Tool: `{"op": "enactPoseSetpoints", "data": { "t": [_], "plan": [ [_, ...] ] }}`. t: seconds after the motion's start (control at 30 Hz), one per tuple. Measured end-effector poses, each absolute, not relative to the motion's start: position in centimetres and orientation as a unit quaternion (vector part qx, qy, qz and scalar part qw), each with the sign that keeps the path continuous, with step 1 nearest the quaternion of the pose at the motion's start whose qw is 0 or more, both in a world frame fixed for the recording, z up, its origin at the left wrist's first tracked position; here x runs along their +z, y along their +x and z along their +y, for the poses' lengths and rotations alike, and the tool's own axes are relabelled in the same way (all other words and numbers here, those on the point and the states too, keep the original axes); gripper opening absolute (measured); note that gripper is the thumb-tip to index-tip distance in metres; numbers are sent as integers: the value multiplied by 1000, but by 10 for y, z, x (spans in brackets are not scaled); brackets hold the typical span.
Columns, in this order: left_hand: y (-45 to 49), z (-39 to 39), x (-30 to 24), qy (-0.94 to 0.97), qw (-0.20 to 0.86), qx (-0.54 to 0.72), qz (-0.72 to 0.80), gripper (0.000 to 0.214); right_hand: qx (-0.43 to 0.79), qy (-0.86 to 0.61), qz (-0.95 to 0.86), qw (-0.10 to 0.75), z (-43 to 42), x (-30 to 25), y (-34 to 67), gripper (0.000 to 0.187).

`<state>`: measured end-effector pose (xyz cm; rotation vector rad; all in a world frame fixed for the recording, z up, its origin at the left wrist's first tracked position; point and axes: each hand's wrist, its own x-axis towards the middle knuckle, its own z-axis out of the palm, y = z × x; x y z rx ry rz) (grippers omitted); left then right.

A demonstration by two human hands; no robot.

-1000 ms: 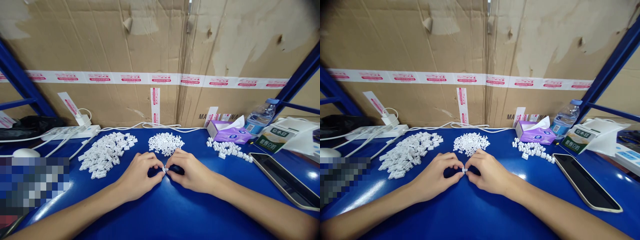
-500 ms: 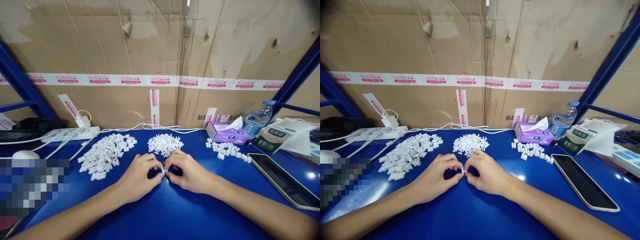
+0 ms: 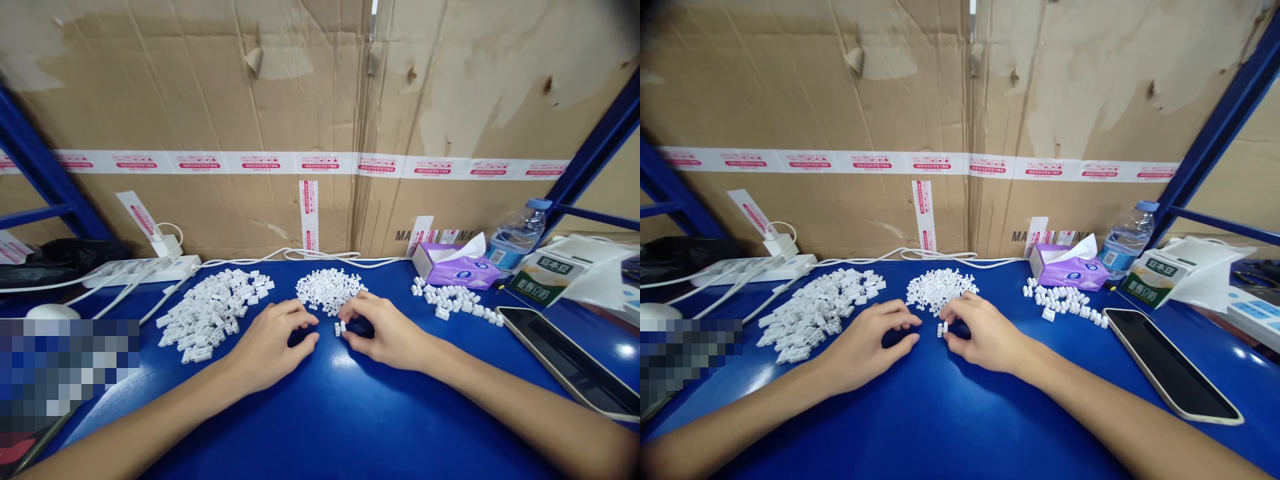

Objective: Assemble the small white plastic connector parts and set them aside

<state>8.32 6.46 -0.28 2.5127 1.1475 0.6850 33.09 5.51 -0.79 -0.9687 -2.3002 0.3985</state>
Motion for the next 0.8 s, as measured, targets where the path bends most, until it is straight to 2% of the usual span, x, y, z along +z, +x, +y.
{"op": "enactPoseSetpoints", "data": {
  "t": [0.2,0.5,0.8],
  "plan": [
    [72,85,-3,864,122,247,420,18,175,-367,-865,295,60,-8,336,24],
    [73,85,-11,874,112,231,412,32,176,-365,-864,298,62,-10,336,31],
    [74,84,-6,873,128,257,395,14,166,-362,-866,302,61,-10,335,30]
  ]
}}
